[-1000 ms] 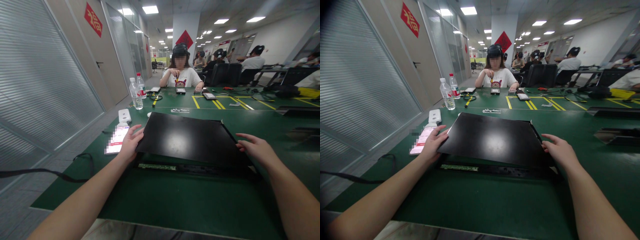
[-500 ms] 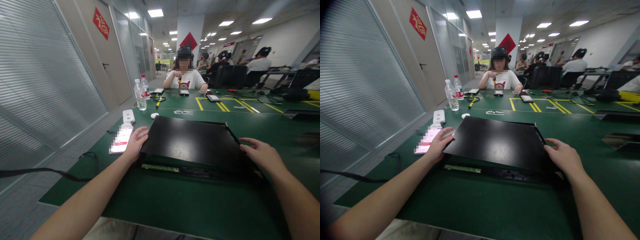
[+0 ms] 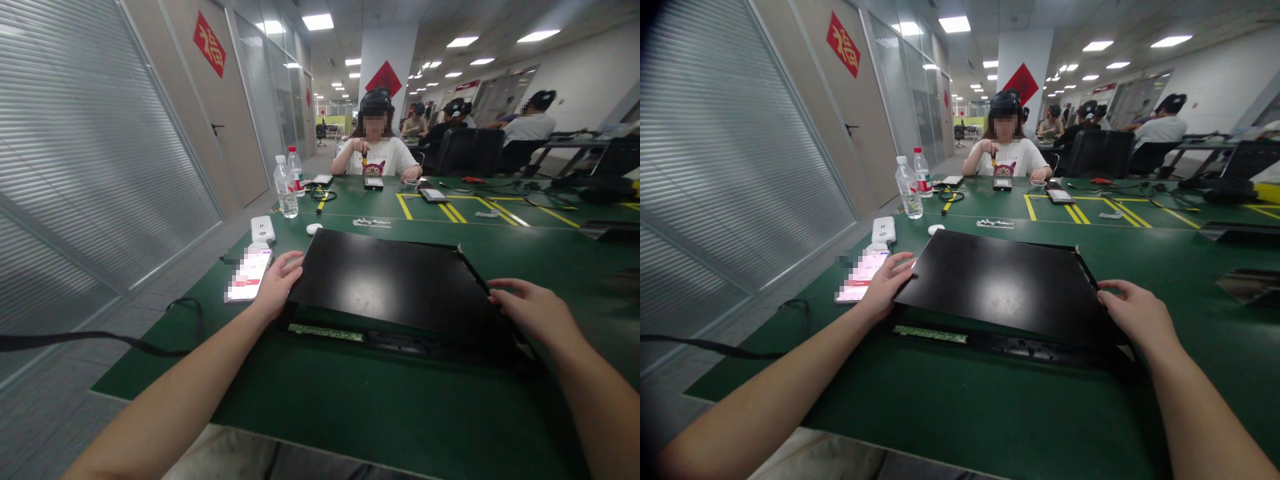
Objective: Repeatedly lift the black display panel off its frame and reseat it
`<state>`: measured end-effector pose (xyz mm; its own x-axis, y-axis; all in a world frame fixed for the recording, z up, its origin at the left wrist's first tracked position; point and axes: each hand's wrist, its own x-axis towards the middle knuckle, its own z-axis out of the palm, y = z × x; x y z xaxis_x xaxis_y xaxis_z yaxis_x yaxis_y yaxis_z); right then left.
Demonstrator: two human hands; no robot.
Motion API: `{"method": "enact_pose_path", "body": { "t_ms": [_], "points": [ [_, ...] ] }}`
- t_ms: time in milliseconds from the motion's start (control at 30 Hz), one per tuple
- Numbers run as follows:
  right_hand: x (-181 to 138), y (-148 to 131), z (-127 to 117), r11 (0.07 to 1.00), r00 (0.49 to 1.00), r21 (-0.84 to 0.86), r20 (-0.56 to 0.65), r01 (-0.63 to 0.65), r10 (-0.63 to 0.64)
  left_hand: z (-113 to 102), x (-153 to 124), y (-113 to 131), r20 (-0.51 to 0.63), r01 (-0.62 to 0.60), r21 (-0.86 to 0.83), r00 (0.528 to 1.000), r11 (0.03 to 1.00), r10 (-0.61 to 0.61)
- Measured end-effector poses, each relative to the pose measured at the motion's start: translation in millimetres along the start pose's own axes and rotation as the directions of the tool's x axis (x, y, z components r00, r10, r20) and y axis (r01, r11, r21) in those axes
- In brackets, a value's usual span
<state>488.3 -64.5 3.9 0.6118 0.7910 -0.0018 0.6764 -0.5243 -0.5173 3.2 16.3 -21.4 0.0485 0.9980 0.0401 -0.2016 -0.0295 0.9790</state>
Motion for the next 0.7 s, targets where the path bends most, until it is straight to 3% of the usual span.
{"method": "enact_pose_path", "body": {
  "t_ms": [433,700],
  "points": [
    [4.1,7.4,7.9,0.987,0.993,-0.136,-0.062,0.089,-0.099,-0.9,1.6,0.3,0.071,-0.033,0.103,0.997,0.994,0.026],
    [6.9,15.2,11.0,0.987,0.991,-0.107,-0.058,0.117,-0.124,-1.9,3.2,-1.0,0.050,-0.045,0.131,0.998,0.990,0.039]
  ]
}}
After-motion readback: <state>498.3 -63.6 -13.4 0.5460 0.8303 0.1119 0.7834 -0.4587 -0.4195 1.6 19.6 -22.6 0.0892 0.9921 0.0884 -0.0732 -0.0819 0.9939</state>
